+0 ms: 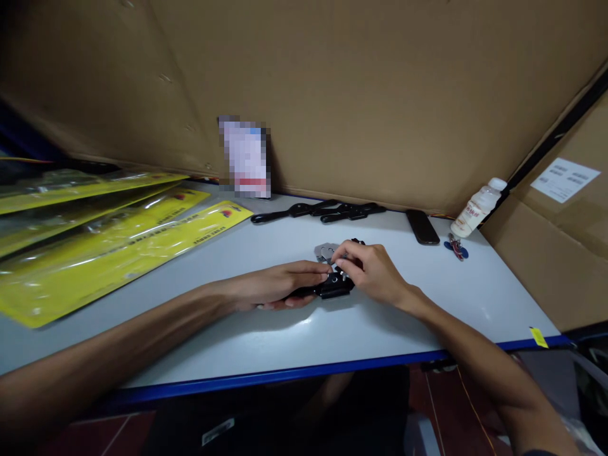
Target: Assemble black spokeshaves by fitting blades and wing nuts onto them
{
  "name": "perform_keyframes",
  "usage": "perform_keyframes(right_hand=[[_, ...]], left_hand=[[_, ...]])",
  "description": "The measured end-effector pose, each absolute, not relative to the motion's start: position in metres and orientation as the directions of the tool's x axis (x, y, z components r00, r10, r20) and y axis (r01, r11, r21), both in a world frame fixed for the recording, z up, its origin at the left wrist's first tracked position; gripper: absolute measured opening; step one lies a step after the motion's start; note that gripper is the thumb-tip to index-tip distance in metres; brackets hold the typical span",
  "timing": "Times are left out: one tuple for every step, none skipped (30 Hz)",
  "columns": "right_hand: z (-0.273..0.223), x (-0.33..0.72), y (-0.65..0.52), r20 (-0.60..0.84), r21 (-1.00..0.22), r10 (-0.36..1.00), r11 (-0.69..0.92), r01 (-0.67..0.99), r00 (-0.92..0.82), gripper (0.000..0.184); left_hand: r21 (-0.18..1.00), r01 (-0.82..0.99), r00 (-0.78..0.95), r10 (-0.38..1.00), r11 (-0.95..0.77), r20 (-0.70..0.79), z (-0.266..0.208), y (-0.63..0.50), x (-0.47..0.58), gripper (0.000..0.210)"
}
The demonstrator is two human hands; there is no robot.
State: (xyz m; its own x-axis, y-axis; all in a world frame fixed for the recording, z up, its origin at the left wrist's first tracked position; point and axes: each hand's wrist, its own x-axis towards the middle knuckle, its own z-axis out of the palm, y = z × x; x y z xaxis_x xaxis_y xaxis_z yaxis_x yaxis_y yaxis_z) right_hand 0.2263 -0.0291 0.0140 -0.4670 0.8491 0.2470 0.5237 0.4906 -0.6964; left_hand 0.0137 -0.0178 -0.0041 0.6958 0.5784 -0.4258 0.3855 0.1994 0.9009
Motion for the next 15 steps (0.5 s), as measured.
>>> perform_keyframes(right_hand=[[0.0138, 0.2252, -0.0294, 0.259, -0.686, 0.846, 0.501, 0.527, -0.467, 0.011], [0.0135, 0.2244, -0.0294, 0.268, -0.677, 0.843, 0.509, 0.532, -0.467, 0.011], [0.013, 0.224, -0.0292, 0.273, -0.668, 0.841, 0.515, 0.537, -0.467, 0.012], [0.0126, 0.224, -0.029, 0.275, -0.661, 0.841, 0.518, 0.543, -0.466, 0.012], [0.0121, 0.2241, -0.0288, 0.275, -0.657, 0.842, 0.517, 0.549, -0.464, 0.012], [0.0117, 0.2244, -0.0286, 0.274, -0.655, 0.845, 0.514, 0.554, -0.46, 0.012], [0.0113, 0.2246, -0.0287, 0.274, -0.653, 0.846, 0.513, 0.557, -0.458, 0.012], [0.011, 0.2248, -0.0288, 0.275, -0.651, 0.845, 0.514, 0.558, -0.458, 0.012], [0.0108, 0.2248, -0.0291, 0.279, -0.65, 0.844, 0.518, 0.557, -0.459, 0.012], [0.0106, 0.2248, -0.0294, 0.287, -0.648, 0.84, 0.524, 0.553, -0.46, 0.012], [0.0105, 0.2247, -0.0297, 0.296, -0.647, 0.836, 0.531, 0.548, -0.461, 0.012], [0.0105, 0.2245, -0.03, 0.305, -0.644, 0.832, 0.538, 0.544, -0.462, 0.012], [0.0105, 0.2243, -0.0301, 0.314, -0.64, 0.83, 0.544, 0.542, -0.461, 0.012], [0.0106, 0.2242, -0.0301, 0.322, -0.638, 0.828, 0.548, 0.542, -0.458, 0.012], [0.0108, 0.2241, -0.0301, 0.328, -0.636, 0.828, 0.549, 0.542, -0.455, 0.012]], left_hand=[[0.898, 0.39, 0.692, 0.58, 0.201, -0.43, -0.0035, -0.018, 0.014, 0.021], [0.896, 0.396, 0.689, 0.579, 0.201, -0.435, -0.0028, -0.0181, 0.0143, 0.02], [0.893, 0.403, 0.687, 0.578, 0.201, -0.44, -0.0021, -0.0182, 0.0147, 0.02], [0.89, 0.41, 0.684, 0.578, 0.2, -0.445, -0.0014, -0.0182, 0.0151, 0.02], [0.887, 0.418, 0.68, 0.579, 0.197, -0.449, -0.0007, -0.0184, 0.0154, 0.021], [0.884, 0.426, 0.677, 0.58, 0.194, -0.454, 0.0, -0.0185, 0.0158, 0.021], [0.881, 0.433, 0.674, 0.581, 0.19, -0.456, 0.0006, -0.0187, 0.016, 0.021], [0.881, 0.435, 0.673, 0.582, 0.187, -0.457, 0.0011, -0.0189, 0.0161, 0.022], [0.881, 0.435, 0.673, 0.584, 0.183, -0.454, 0.0014, -0.0191, 0.0161, 0.022], [0.883, 0.433, 0.674, 0.585, 0.181, -0.451, 0.0016, -0.0192, 0.016, 0.022], [0.885, 0.43, 0.676, 0.586, 0.18, -0.448, 0.0017, -0.0193, 0.0158, 0.023], [0.885, 0.428, 0.675, 0.588, 0.181, -0.446, 0.0018, -0.0194, 0.0156, 0.023], [0.885, 0.428, 0.672, 0.591, 0.182, -0.446, 0.0018, -0.0194, 0.0154, 0.023], [0.883, 0.431, 0.669, 0.592, 0.183, -0.45, 0.0018, -0.0195, 0.0154, 0.023], [0.88, 0.437, 0.664, 0.594, 0.184, -0.454, 0.0018, -0.0196, 0.0154, 0.023]])
